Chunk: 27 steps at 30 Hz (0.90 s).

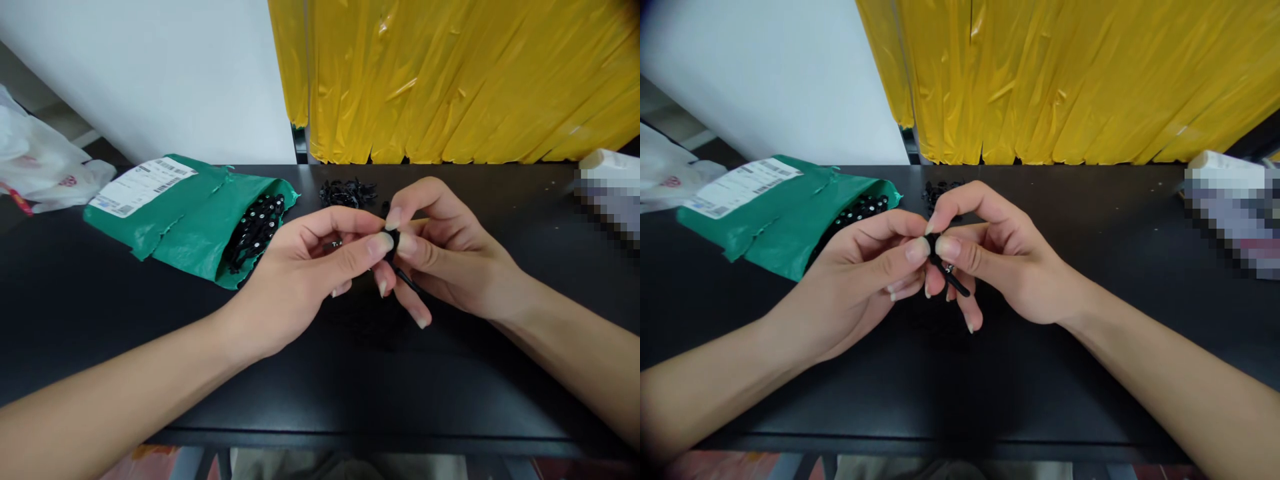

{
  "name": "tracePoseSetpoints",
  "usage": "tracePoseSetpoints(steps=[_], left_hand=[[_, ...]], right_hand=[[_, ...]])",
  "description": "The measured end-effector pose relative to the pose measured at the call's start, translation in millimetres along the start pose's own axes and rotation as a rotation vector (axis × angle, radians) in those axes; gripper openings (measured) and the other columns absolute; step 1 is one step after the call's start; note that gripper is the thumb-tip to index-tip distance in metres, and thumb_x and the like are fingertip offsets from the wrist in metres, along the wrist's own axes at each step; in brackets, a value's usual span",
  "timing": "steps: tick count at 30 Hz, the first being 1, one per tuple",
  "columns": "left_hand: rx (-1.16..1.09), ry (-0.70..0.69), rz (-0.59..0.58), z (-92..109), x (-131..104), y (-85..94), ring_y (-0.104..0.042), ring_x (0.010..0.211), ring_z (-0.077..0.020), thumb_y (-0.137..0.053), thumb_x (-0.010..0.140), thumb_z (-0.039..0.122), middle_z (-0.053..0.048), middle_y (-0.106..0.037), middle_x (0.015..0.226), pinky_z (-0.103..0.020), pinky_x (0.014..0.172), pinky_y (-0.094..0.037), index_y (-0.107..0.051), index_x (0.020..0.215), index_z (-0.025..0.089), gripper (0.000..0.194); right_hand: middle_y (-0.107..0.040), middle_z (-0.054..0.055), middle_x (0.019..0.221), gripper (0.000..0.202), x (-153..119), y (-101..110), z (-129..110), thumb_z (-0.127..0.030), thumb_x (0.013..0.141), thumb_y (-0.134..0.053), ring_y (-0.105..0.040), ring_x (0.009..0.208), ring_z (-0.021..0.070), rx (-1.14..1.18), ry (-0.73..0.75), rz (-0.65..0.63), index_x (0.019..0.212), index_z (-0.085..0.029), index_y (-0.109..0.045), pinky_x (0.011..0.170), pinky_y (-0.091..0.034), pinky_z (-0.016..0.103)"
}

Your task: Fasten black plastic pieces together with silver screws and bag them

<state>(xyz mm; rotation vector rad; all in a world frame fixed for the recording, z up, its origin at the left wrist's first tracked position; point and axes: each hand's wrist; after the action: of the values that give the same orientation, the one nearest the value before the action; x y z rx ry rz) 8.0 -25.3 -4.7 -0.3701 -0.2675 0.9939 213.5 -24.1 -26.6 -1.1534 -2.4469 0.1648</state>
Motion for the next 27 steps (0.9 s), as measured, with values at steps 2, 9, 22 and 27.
tracePoseSetpoints(steps=[2,9,22,27], left_hand=[[0.061,-0.001,0.031,0,0,1.6,-0.057,0.058,-0.0058,-0.090,0.094,0.038,0.002,-0.069,0.064,-0.015,0.053,-0.041,-0.084,0.091,0.020,0.019],[0.092,-0.091,0.027,0,2,2.6,-0.056,0.057,-0.0018,-0.086,0.097,0.017,0.007,-0.066,0.062,-0.012,0.053,-0.043,-0.081,0.081,0.020,0.017],[0.123,-0.101,0.040,6,0,-6.5,-0.072,0.065,-0.0018,-0.080,0.095,-0.001,0.009,-0.071,0.061,-0.008,0.072,-0.058,-0.078,0.078,0.016,0.024],[0.261,-0.150,0.129,9,-4,-10.9,-0.069,0.063,-0.0003,-0.085,0.089,-0.004,0.009,-0.074,0.064,-0.005,0.066,-0.054,-0.078,0.075,0.015,0.025]], right_hand=[[-0.079,-0.005,0.089,0.008,0,1,0,-0.024,0.112,-0.065,-0.072,0.057,0.0088,-0.017,-0.015,0.001,0.117,-0.028,-0.062,0.047,-0.063,0.016],[-0.080,-0.005,0.088,0.008,2,2,-1,-0.027,0.111,-0.067,-0.071,0.055,0.0087,-0.051,-0.021,0.028,0.116,-0.026,-0.060,0.045,-0.061,0.016],[-0.078,-0.005,0.087,0.010,1,1,0,-0.026,0.112,-0.066,-0.070,0.055,0.0078,-0.051,-0.027,0.016,0.118,-0.025,-0.058,0.047,-0.062,0.016],[-0.077,-0.006,0.086,0.011,1,0,-1,-0.028,0.111,-0.067,-0.070,0.054,0.0078,-0.052,-0.074,0.005,0.116,-0.026,-0.058,0.048,-0.062,0.016]])
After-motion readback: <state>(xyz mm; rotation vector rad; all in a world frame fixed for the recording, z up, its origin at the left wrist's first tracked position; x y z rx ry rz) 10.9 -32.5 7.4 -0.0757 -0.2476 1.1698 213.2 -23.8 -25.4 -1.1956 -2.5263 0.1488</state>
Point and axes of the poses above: each hand's wrist, its own x-axis towards the middle knuckle, its own y-axis out of the back of the hand, z = x × y
